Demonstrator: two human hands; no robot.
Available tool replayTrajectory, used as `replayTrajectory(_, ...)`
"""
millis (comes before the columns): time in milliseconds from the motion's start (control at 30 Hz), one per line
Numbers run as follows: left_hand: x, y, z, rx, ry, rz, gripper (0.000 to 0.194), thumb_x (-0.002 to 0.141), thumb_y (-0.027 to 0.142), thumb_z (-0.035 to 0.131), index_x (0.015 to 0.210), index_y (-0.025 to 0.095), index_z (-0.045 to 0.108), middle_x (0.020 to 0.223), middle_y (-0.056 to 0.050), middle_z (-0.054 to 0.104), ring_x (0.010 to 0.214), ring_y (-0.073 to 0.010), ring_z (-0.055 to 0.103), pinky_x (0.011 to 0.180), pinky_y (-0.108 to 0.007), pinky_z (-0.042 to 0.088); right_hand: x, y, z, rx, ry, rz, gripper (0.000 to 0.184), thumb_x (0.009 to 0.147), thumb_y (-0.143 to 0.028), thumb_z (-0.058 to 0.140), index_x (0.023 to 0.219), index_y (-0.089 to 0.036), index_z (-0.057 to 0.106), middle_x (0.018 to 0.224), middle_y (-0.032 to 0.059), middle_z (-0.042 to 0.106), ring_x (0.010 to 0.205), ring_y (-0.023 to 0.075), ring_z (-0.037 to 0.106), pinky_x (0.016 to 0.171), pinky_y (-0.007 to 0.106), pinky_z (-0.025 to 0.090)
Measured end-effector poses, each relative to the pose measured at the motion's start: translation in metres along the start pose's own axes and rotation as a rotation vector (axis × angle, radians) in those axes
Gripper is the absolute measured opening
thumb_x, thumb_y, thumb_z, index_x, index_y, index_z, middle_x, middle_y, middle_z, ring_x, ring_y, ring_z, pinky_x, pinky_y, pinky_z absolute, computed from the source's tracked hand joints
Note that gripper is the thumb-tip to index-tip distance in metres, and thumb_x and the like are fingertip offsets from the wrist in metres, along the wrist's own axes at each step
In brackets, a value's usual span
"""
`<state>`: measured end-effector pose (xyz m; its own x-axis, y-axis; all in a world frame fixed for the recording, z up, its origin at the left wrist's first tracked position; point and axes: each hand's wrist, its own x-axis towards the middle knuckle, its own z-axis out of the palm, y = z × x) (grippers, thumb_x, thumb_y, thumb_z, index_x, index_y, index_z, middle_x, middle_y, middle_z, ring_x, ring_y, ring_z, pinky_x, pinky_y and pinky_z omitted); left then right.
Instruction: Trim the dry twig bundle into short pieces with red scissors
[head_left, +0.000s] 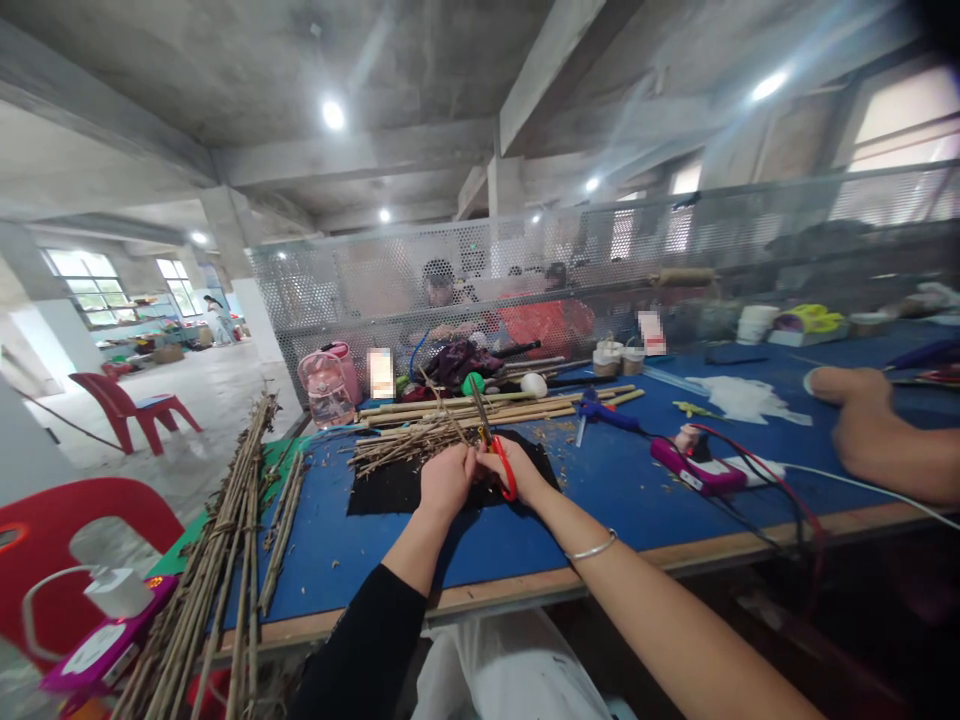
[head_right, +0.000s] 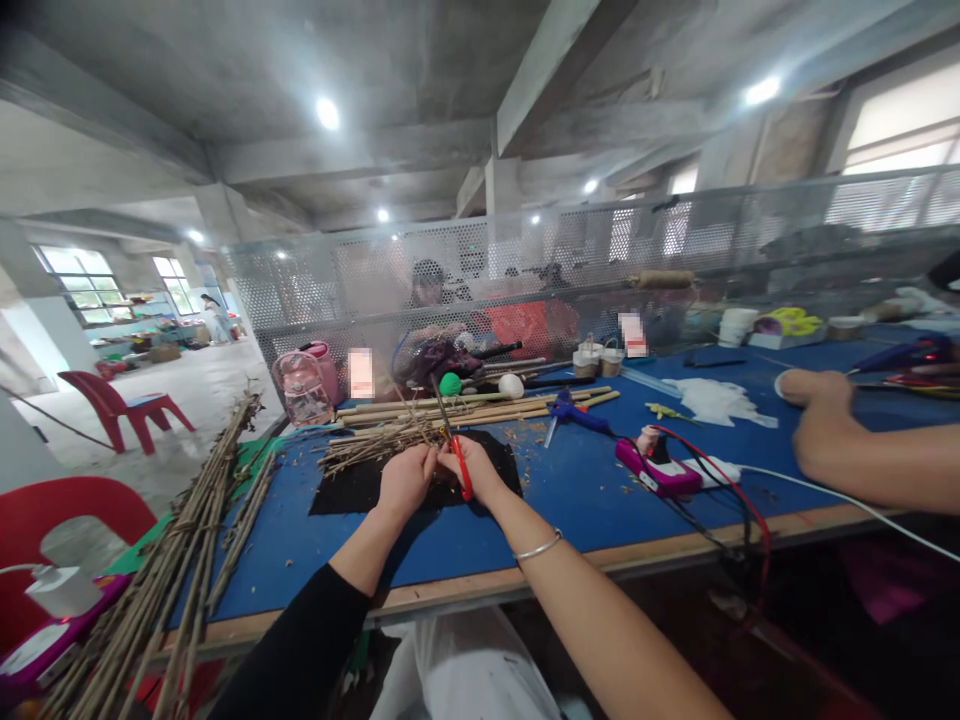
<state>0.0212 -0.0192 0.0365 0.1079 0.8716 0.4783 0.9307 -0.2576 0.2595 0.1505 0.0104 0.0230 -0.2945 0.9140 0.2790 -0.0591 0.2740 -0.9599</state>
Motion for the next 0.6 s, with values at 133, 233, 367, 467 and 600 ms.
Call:
replayTrajectory(133, -0.001, -0.004, 0.002, -0.081, 0.012, 0.02, 0.04, 0.088, 0.04, 0.026, 0.075, 0.02, 0.058, 0.074, -0.006, 0.061, 0.069, -0.0161, 0.055, 0.061, -0.024, 0.034, 0.002, 0.001, -0.002, -0.042, 0.019, -0.02, 0.027, 0.059, -0.035, 0.065, 0.063, -0.018, 0.044, 0.051, -0.0067, 0.048, 0.047, 0.0074, 0.043, 0.048, 0.02, 0.034)
replayTrajectory(233, -0.002, -0.005, 0.003, -0.14, -0.022, 0.047, 0.037, 0.087, 0.039, 0.03, 0.073, 0.02, 0.058, 0.072, -0.006, 0.06, 0.067, -0.0161, 0.054, 0.06, -0.024, 0.033, 0.002, 0.003, -0.002, -0.05, 0.029, -0.018, 0.027, 0.058, -0.034, 0.065, 0.065, -0.018, 0.045, 0.051, -0.0072, 0.048, 0.048, 0.0076, 0.043, 0.048, 0.02, 0.034)
replayTrajectory(367, -0.002, -0.004, 0.004, -0.167, -0.039, 0.081, 0.034, 0.086, 0.036, 0.032, 0.07, 0.02, 0.057, 0.068, -0.004, 0.059, 0.064, -0.0149, 0.052, 0.06, -0.023, 0.032, 0.004, 0.007, -0.004, -0.069, 0.075, -0.041, 0.024, 0.061, -0.035, 0.062, 0.066, -0.018, 0.046, 0.051, -0.0073, 0.046, 0.047, 0.0075, 0.041, 0.048, 0.02, 0.033)
replayTrajectory(467, -0.003, -0.002, 0.005, -0.176, -0.009, 0.142, 0.031, 0.085, 0.034, 0.035, 0.067, 0.02, 0.056, 0.067, -0.003, 0.057, 0.062, -0.0138, 0.05, 0.059, -0.023, 0.032, 0.009, 0.01, -0.009, -0.054, 0.197, -0.032, 0.024, 0.061, -0.038, 0.06, 0.066, -0.019, 0.046, 0.05, -0.0061, 0.049, 0.047, 0.009, 0.043, 0.048, 0.021, 0.034)
replayTrajectory(600, -0.001, -0.006, 0.006, -0.273, 0.079, 0.087, 0.034, 0.086, 0.036, 0.033, 0.062, 0.02, 0.052, 0.061, -0.001, 0.052, 0.059, -0.0121, 0.046, 0.058, -0.022, 0.03, 0.015, 0.014, -0.025, -0.322, 0.432, 0.032, 0.018, 0.064, -0.036, 0.054, 0.067, -0.019, 0.05, 0.056, -0.0007, 0.057, 0.051, 0.0131, 0.05, 0.051, 0.023, 0.035)
